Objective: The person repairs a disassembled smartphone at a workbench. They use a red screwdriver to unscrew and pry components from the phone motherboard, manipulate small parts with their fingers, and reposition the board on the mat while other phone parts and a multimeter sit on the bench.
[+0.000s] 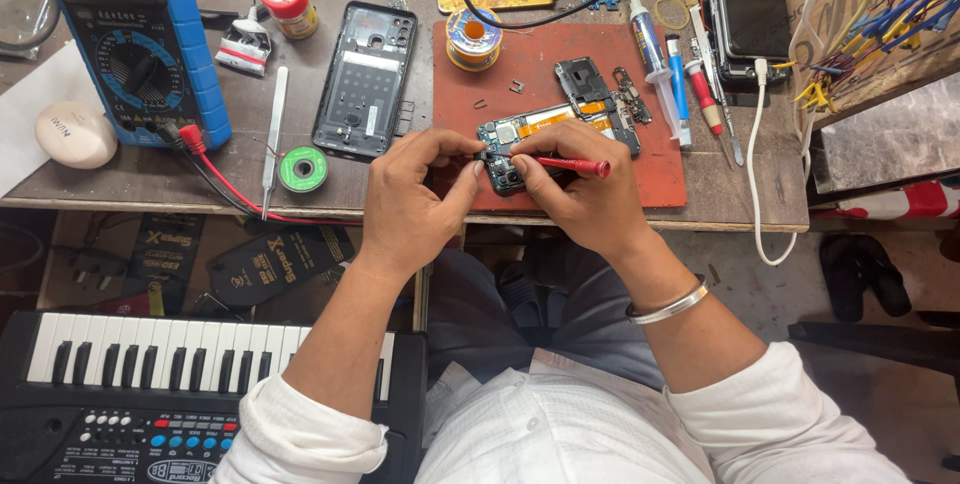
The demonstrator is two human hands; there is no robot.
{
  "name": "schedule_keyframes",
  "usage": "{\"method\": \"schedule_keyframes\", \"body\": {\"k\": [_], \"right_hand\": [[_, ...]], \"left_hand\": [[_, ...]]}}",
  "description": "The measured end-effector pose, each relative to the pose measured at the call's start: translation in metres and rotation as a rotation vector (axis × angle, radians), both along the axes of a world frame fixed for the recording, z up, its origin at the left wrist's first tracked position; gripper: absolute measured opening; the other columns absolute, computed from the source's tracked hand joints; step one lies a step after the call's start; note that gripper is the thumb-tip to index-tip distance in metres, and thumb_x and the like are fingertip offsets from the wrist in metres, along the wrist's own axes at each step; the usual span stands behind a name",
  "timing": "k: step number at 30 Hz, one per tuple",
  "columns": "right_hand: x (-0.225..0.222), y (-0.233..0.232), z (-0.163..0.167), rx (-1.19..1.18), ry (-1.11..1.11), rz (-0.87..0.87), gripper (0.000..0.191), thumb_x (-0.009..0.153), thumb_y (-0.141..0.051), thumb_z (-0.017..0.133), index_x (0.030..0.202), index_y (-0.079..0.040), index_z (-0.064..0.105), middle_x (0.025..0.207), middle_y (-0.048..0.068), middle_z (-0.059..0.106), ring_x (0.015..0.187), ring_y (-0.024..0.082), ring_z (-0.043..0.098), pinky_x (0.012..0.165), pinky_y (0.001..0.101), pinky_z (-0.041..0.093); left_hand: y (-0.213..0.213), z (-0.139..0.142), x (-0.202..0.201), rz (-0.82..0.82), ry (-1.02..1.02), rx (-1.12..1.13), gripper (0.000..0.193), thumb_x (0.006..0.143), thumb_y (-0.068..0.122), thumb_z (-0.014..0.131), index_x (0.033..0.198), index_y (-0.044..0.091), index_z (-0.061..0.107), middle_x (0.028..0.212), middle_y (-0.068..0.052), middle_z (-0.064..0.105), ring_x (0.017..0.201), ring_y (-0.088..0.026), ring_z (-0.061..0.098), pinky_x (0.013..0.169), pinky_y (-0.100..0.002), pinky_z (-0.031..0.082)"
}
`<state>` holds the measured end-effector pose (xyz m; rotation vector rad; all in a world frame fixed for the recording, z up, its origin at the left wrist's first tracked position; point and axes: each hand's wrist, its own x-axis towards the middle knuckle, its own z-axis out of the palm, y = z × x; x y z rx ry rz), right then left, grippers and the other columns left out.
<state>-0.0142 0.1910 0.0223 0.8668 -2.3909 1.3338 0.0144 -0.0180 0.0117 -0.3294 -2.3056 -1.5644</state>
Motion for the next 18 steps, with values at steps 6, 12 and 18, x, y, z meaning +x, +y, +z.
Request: {"method": "schedule_keyframes", "body": {"k": [6, 12, 18], "right_hand": [[-0.0003, -0.0006, 0.0008, -0.014, -0.003, 0.015, 0.012, 0.095, -0.009, 0.074, 0.103, 0.0, 0.073, 0.098, 0.011, 0.074, 0.091, 0.022, 0.071, 0.082, 0.0324, 0.055], [0.0, -0.0004, 0.001, -0.018, -0.004, 0.018, 0.011, 0.097, -0.008, 0.074, 0.105, 0.0, 0.073, 0.099, 0.011, 0.075, 0.093, 0.022, 0.072, 0.083, 0.0331, 0.056], [-0.0036, -0.0037, 0.0028, -0.136, -0.166, 0.056, 0.015, 0.106, -0.003, 0.066, 0.119, -0.003, 0.071, 0.11, 0.008, 0.077, 0.1, 0.02, 0.075, 0.09, 0.0306, 0.06]], "left_hand": [[0.0002, 0.0007, 0.0005, 0.001, -0.001, -0.016, 0.012, 0.089, 0.008, 0.075, 0.101, 0.006, 0.074, 0.09, -0.006, 0.072, 0.081, -0.016, 0.071, 0.073, -0.029, 0.058], [-0.0008, 0.0006, 0.0001, 0.011, 0.028, -0.045, 0.012, 0.089, 0.008, 0.075, 0.1, 0.005, 0.074, 0.089, -0.006, 0.072, 0.081, -0.017, 0.07, 0.074, -0.03, 0.057], [-0.002, -0.0013, -0.0006, 0.015, 0.0, 0.04, 0.013, 0.09, 0.008, 0.076, 0.103, 0.005, 0.074, 0.09, -0.007, 0.072, 0.082, -0.015, 0.074, 0.073, -0.027, 0.059]]}}
